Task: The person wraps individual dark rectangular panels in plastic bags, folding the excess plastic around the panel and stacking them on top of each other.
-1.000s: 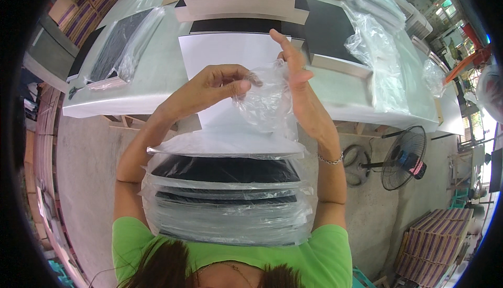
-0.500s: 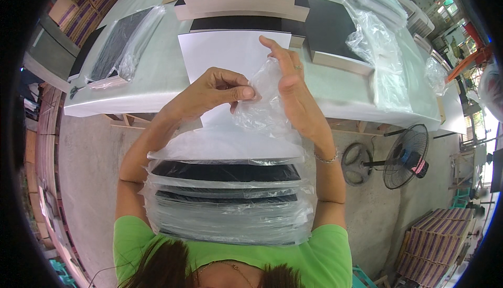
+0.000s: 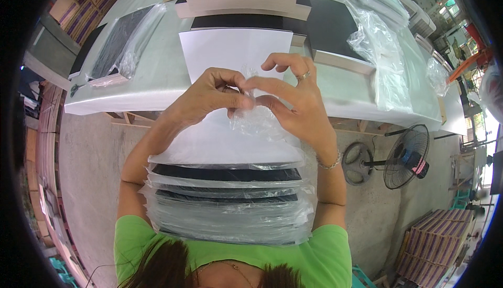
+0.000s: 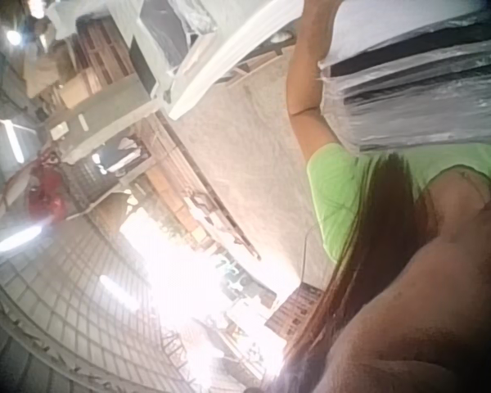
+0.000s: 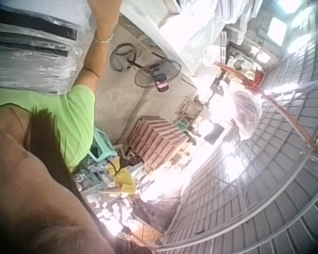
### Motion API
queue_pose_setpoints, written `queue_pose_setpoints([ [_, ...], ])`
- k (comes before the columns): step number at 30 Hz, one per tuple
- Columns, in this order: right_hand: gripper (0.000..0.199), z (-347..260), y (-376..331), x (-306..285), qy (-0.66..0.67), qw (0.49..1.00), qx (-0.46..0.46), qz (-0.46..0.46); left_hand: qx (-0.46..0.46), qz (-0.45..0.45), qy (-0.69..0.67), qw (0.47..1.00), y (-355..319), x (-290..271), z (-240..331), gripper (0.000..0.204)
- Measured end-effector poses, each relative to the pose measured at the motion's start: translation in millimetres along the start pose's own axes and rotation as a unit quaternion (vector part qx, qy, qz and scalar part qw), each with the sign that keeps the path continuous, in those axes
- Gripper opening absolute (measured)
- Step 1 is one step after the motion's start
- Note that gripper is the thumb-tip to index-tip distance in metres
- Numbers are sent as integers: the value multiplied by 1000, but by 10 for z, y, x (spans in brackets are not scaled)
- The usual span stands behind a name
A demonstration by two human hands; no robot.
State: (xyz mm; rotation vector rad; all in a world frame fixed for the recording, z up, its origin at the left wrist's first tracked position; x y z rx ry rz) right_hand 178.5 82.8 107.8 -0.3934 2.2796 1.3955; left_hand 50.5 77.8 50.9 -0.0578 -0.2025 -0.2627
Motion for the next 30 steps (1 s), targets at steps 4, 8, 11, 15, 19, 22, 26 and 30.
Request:
queue_pose_setpoints([
  [4,37,-55,4,-16,20,997,-71,34,8,-12,1,1000,-8,0,-11,15],
  [8,32,57,-37,32,191,979,-11,72,-3,-53,-47,998,-37,38,-32,17],
  [11,22,160,-92,78,315,944,45,88,-4,-61,-66,996,-38,34,-57,19],
  [15,8,325,-139,95,429,893,65,119,-15,-30,-97,995,-12,-66,-99,23],
  [19,15,506,-184,-194,456,861,139,177,-18,153,-55,987,66,-481,-120,18],
  [22,12,492,-107,-190,318,916,196,143,171,232,107,951,148,-744,55,21],
  [26,10,435,53,122,226,941,239,83,314,60,362,876,83,-23,285,29],
  [30,17,508,44,264,160,930,325,-60,168,-136,279,936,83,158,-76,23],
])
Point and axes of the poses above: each hand's wrist, its own y-axis towards the middle knuckle, its own x-axis out of the palm, z = x × y, the point moved 7 cm from there along y, towards the middle knuckle, and after that the axes turned 8 degrees about z, right-handed, at the moved point
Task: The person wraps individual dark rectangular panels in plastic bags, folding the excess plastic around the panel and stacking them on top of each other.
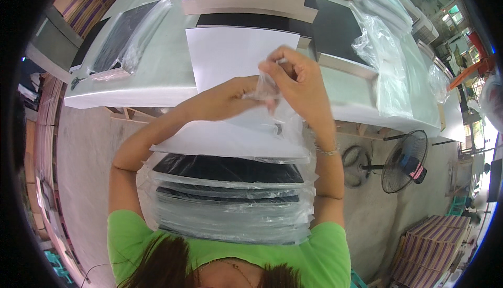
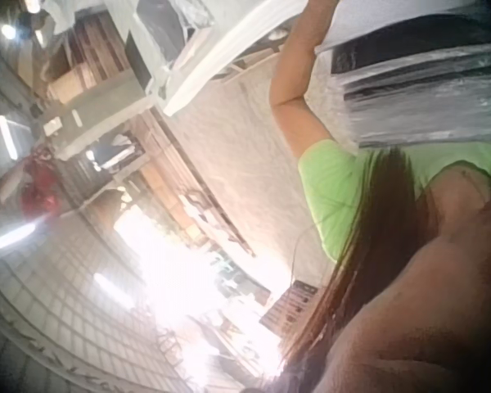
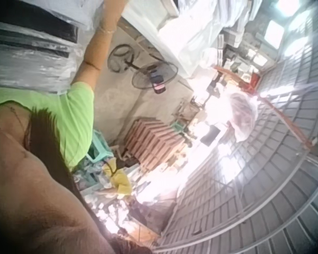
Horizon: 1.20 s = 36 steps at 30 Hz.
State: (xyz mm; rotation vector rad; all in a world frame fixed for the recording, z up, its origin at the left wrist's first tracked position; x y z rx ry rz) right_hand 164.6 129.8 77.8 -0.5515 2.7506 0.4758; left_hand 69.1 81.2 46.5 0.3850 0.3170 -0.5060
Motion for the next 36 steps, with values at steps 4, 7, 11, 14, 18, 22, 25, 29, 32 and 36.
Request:
queue_pose_setpoints([
  [4,27,250,-101,-250,125,967,42,-219,-98,210,-451,862,-75,-276,-117,18],
  [7,33,663,-124,-522,289,952,63,-81,-102,246,-561,784,-139,-447,-308,16],
  [11,38,682,-16,-634,560,818,107,75,-154,47,-583,796,-139,-239,-257,30],
  [14,42,984,141,-350,643,748,153,63,-206,-61,-362,907,-328,-57,-203,44],
  [18,51,734,75,-177,716,675,154,-90,-205,-56,-378,901,-482,-169,-286,40],
  [22,67,655,52,-210,703,697,121,-72,-227,-131,-272,926,-714,-278,-686,45],
  [25,74,1090,-227,-316,398,911,103,-18,-161,108,-356,914,-679,-448,-620,54],
  [29,71,1024,-503,-55,278,908,39,-311,-79,392,-448,799,-786,-894,-648,61],
  [32,62,975,-465,-270,468,857,59,-209,-71,101,-630,767,-641,-603,-734,61],
  [36,51,1023,-216,-352,648,757,80,2,-106,-3,-431,896,-759,-306,-892,58],
])
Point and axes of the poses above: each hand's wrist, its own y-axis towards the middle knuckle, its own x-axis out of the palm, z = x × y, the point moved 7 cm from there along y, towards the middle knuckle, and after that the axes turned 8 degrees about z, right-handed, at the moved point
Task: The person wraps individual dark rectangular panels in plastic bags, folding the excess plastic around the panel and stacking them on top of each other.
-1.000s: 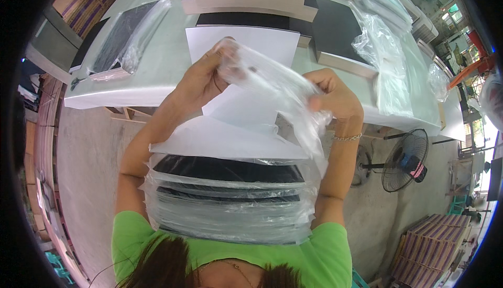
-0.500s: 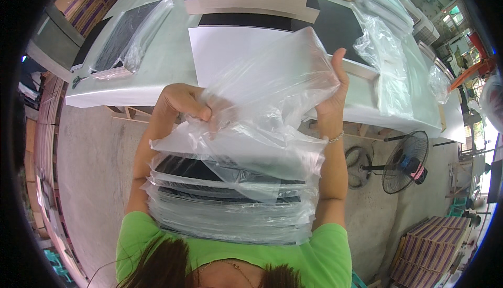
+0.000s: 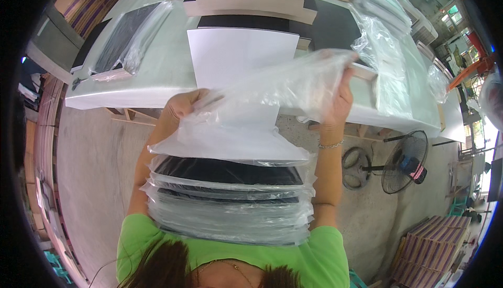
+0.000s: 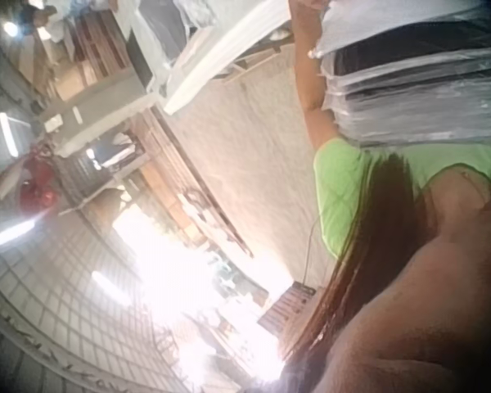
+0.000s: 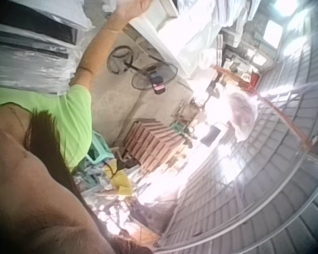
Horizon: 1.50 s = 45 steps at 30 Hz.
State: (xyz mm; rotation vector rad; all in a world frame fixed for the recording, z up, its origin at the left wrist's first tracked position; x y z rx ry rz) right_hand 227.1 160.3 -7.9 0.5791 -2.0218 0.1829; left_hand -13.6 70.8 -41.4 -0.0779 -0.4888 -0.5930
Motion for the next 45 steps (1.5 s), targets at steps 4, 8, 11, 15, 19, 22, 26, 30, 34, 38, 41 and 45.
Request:
queue_pose_setpoints([
  [4,42,86,66,187,45,996,-35,68,-16,-72,-171,983,-148,-304,-162,47],
  [8,45,171,61,66,-28,999,-25,2,210,24,-244,946,-61,-107,463,32],
  [11,47,565,-78,70,97,936,266,-208,242,113,-317,910,-65,-238,638,31],
  [15,44,728,-269,-7,-215,918,279,-183,285,161,-336,883,-154,-396,860,37],
  [19,36,321,-102,96,-304,935,171,-58,234,166,-157,945,-334,-351,938,37],
  [22,30,-25,131,-62,-312,947,45,68,172,364,153,902,-410,-582,902,28],
  [26,30,-180,406,-104,-425,882,-186,86,230,492,387,745,-321,-684,1062,30],
  [30,45,-203,449,385,-642,644,-391,140,311,503,598,541,-199,-348,1224,56],
  [34,49,-176,489,542,-710,565,-406,113,282,508,645,496,-236,-283,1135,66],
  [38,47,-182,355,583,-684,593,-414,95,313,519,590,533,-477,-30,1130,59],
  [41,42,-220,268,539,-606,708,-353,83,315,529,551,563,-652,112,1171,54],
  [45,32,-192,298,147,-310,933,-162,83,278,503,261,775,-736,-184,1061,45],
])
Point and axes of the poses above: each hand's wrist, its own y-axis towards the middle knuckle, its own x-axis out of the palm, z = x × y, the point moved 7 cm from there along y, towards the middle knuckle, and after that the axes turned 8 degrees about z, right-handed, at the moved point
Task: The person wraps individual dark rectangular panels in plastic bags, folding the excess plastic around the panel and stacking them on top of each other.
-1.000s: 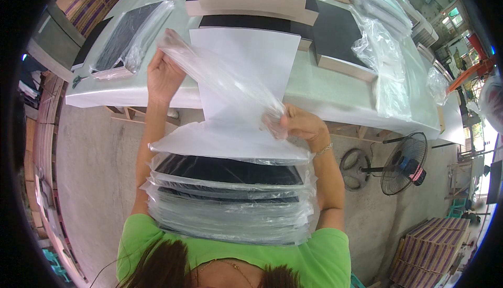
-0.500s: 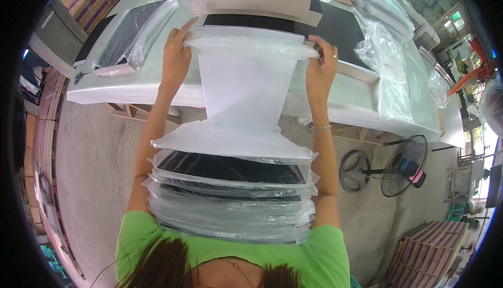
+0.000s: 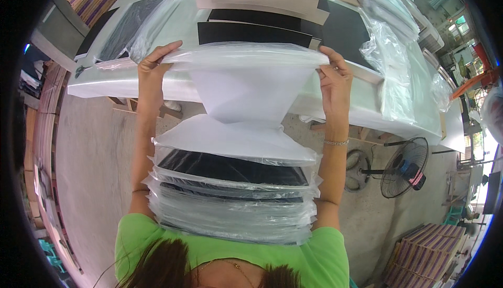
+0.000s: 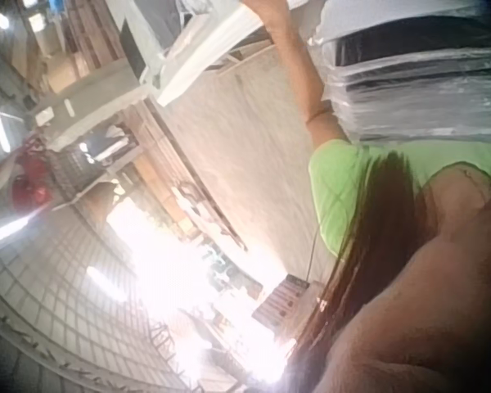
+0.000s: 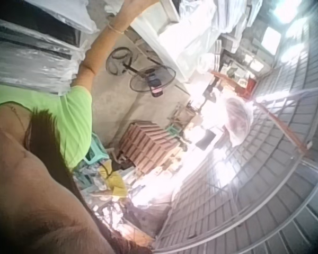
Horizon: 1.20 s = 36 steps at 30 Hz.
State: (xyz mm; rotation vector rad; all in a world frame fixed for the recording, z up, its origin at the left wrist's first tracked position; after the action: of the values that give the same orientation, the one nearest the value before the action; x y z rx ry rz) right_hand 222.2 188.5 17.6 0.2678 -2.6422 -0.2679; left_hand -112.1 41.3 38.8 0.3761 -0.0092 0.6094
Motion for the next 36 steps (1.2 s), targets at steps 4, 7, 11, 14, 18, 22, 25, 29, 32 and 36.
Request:
queue_pose_setpoints([
  [4,36,253,-130,39,252,945,197,-66,-277,-40,-299,912,-115,21,-272,49],
  [7,35,536,-325,-87,323,903,276,-64,-330,-130,-375,857,-237,28,-571,53],
  [11,34,879,-669,-273,346,857,374,-72,-416,-112,-360,827,-637,-74,-1145,51],
  [14,32,901,-931,-246,306,851,426,-40,-427,-189,-283,838,-924,-152,-1530,44],
  [18,31,1173,-1126,-304,139,883,447,-32,-449,-193,-184,852,-1185,-456,-2493,29],
  [22,27,1896,-1133,-1076,-52,911,404,-63,-450,-207,-54,867,-1235,-444,-3076,27],
  [25,22,2435,-1138,-1414,-151,944,204,-208,-394,-186,92,895,-1279,-515,-3301,27],
  [29,19,2929,-1377,-1580,-313,874,363,78,-312,-169,269,895,-1357,-603,-3510,27],
  [32,31,2048,-1156,-1708,-559,795,-95,213,-275,-205,332,879,-1376,-467,-3513,26],
  [36,21,470,-643,-1753,-629,566,-306,436,-251,-226,379,861,-1303,-473,-3474,26],
])
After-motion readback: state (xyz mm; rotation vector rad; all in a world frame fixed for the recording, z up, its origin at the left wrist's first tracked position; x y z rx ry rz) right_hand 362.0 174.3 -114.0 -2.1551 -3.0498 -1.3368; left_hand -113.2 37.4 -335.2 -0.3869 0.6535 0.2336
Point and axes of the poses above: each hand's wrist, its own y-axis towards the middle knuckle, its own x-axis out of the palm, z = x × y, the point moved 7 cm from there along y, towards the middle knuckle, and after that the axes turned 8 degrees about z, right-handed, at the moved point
